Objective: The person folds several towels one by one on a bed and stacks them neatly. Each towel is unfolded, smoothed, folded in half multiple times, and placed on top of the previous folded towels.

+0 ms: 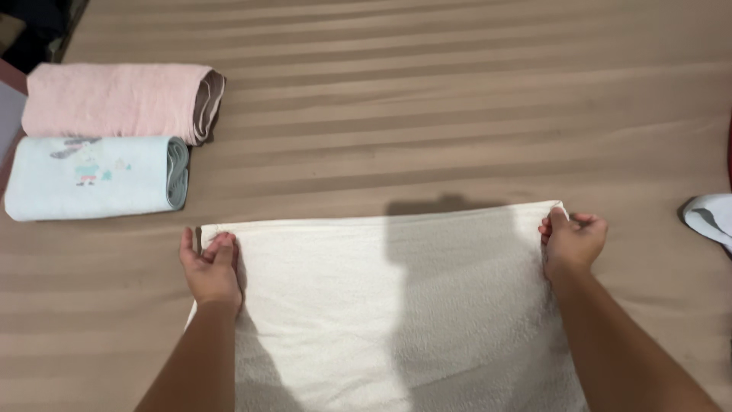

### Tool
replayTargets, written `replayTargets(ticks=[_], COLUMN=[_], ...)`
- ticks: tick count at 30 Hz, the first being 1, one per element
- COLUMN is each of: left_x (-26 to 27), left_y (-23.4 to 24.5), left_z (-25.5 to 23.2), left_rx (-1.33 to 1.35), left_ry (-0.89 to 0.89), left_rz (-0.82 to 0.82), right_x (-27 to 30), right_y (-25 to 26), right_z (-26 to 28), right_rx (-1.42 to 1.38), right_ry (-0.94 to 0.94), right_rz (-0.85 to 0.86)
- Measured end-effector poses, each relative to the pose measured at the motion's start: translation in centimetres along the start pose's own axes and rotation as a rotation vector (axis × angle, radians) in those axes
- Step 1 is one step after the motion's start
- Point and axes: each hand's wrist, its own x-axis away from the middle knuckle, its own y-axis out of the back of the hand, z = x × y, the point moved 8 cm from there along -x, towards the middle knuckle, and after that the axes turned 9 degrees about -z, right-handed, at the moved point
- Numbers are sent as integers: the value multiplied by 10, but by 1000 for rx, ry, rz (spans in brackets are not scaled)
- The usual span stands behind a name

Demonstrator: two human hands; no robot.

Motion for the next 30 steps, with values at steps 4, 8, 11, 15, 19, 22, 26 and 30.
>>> replayTargets(ticks=[4,8,11,15,19,22,26,30], left_x=[10,39,100,250,306,293,226,170], left_y=[-18,-44,-77,-122,-104,-60,39,116], left_z=[-14,-35,-42,-37,-17,-12,-27,-47], left_rx=[-252,-622,-1084,-1151,-1527,-1816,-2027,-2061], left_ry=[-170,-454,-730,-914,-565,-420,-428,-352], left_rz=[71,217,298,564,831,882,605,386], right_x=[-3,-16,14,142,310,324,266,196], right_y=[-3,0,-14,-32,-33,0,65,133], right_z=[-10,-27,-3,19,20,16,24,25], right_rx=[-24,18,312,804,1083,1382,1649,1684], right_ry=[44,27,421,815,1050,788,712,592], right_rz=[56,190,281,398,869,1078,893,666])
